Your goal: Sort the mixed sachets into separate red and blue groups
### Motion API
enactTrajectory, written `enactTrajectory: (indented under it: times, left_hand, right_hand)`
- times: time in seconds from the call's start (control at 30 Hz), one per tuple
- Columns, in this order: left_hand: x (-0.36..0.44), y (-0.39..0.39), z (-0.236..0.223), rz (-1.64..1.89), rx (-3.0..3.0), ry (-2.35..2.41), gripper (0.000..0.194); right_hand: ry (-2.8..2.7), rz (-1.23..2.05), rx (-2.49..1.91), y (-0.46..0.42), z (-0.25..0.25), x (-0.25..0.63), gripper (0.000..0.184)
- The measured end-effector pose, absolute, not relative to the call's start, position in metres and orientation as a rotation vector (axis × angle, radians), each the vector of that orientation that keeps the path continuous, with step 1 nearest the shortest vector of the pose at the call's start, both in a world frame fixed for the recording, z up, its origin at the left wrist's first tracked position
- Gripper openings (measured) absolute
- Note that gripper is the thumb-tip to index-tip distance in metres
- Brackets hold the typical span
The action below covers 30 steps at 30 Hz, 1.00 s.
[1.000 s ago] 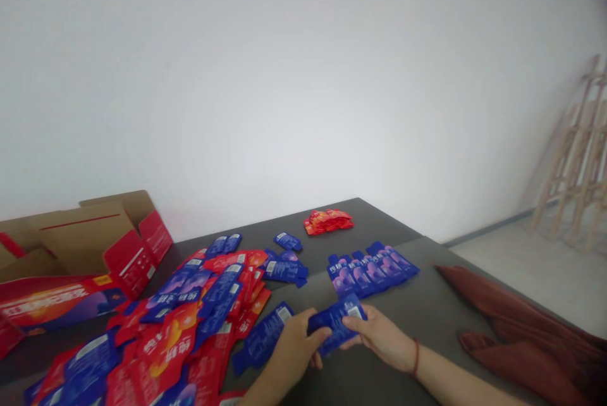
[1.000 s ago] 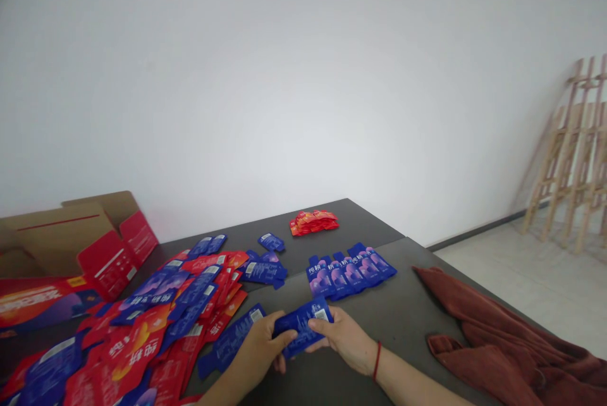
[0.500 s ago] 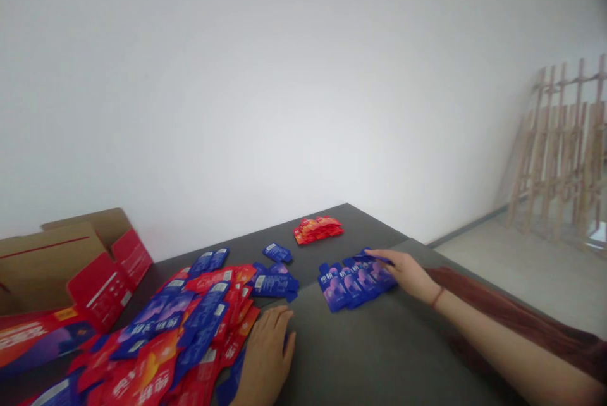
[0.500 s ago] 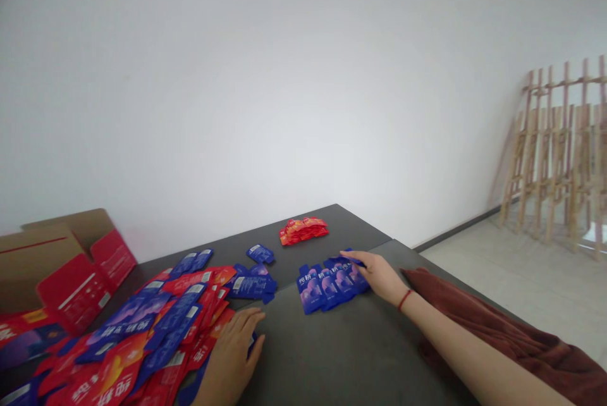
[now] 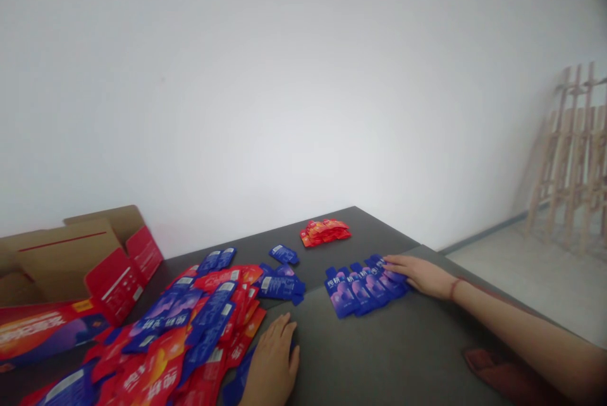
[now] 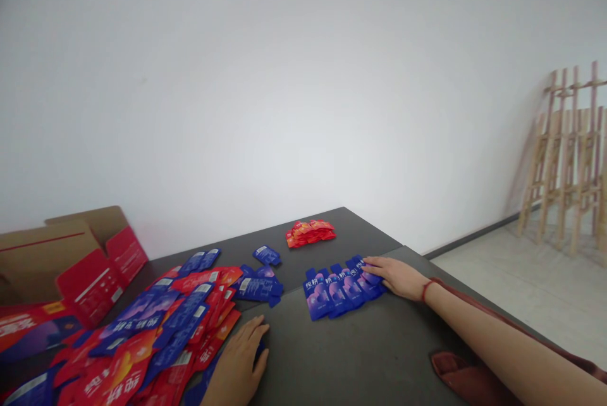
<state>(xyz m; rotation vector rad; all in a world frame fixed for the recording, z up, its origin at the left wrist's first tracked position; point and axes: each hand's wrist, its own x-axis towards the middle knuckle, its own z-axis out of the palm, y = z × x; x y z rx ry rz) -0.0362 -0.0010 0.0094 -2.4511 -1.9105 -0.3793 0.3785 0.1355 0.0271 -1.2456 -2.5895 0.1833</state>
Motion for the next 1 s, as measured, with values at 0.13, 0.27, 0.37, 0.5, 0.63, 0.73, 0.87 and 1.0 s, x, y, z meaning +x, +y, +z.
enactTrajectory:
  times: [0.13,0.27,0.37,0.5,0.63,0.73,0.87,1.0]
  left_hand:
    - [-0.035,-0.003,0.014,-0.324,-2.438,-1.946,0.045]
    - [-0.032,-0.009,0.029,-0.116,-2.329,-2.050,0.056]
    - [-0.032,-0.015,0.038,0.082,-2.247,-2.108,0.059]
    - [-0.033,-0.019,0.043,0.221,-2.225,-2.066,0.061]
    - [-0.030,-0.017,0.049,0.119,-2.191,-2.056,0.054]
    - [-0.022,-0.018,0.056,0.099,-2.326,-2.061,0.039]
    - [-0.017,-0.019,0.058,-0.121,-2.635,-1.986,0.020]
    - [-0.034,-0.011,0.052,-0.386,-2.769,-2.081,0.015]
  right_hand:
    - [-2.601,0.308,-1.197,0.131,0.026,0.384,0.057]
    - [-2.590,0.349,-1.196,0.125,0.020,0.382,0.056]
    - [-2.587,0.319,-1.230,0.121,0.017,0.381,0.062]
    - [-2.606,0.245,-1.270,0.120,0.022,0.375,0.061]
    - [-2.513,0.150,-1.204,0.102,0.039,0.327,0.062]
    - [-2.484,0.284,-0.985,0.069,0.046,0.259,0.059]
    - [-2.349,0.686,-0.820,0.027,0.039,0.174,0.064]
    - [-2.174,1.093,-0.937,0.023,0.022,0.143,0.026]
